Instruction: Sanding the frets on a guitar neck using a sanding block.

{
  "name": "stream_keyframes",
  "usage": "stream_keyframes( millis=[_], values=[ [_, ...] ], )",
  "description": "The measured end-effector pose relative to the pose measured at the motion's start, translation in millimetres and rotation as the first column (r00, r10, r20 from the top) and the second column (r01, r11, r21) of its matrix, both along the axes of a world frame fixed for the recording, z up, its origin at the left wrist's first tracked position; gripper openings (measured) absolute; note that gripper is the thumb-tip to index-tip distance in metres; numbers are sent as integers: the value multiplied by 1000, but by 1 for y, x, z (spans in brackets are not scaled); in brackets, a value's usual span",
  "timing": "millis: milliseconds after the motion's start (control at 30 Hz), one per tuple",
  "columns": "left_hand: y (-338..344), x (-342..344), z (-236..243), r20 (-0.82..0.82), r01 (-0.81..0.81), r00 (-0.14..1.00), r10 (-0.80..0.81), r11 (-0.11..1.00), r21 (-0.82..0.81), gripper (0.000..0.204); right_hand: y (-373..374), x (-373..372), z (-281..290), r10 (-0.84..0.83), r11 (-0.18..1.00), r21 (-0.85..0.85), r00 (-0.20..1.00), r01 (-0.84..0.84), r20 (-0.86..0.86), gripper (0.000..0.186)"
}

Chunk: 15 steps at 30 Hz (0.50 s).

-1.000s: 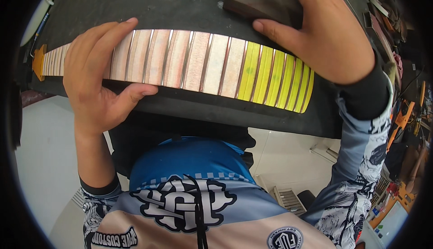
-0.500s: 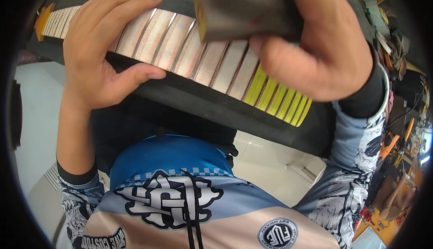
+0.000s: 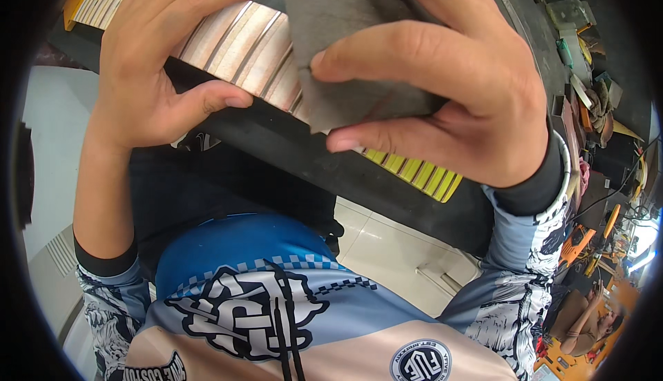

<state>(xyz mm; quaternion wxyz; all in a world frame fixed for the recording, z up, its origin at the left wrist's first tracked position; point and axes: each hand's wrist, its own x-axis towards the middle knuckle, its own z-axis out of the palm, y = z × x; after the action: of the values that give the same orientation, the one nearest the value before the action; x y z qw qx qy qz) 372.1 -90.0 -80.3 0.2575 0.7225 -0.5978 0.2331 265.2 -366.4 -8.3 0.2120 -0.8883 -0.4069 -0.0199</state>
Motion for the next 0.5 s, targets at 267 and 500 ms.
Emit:
stream_keyframes(
  millis=[267,500],
  values=[
    [-4,-2,-7,10,-15,1000,15,998,-66,66,10,-13,1,-234,969,-50,963,242,131,51],
    [-14,-4,-10,-56,-4,998,-3,992,-127,65,25,-22,21,-132,977,-164,990,139,51,53]
  ],
)
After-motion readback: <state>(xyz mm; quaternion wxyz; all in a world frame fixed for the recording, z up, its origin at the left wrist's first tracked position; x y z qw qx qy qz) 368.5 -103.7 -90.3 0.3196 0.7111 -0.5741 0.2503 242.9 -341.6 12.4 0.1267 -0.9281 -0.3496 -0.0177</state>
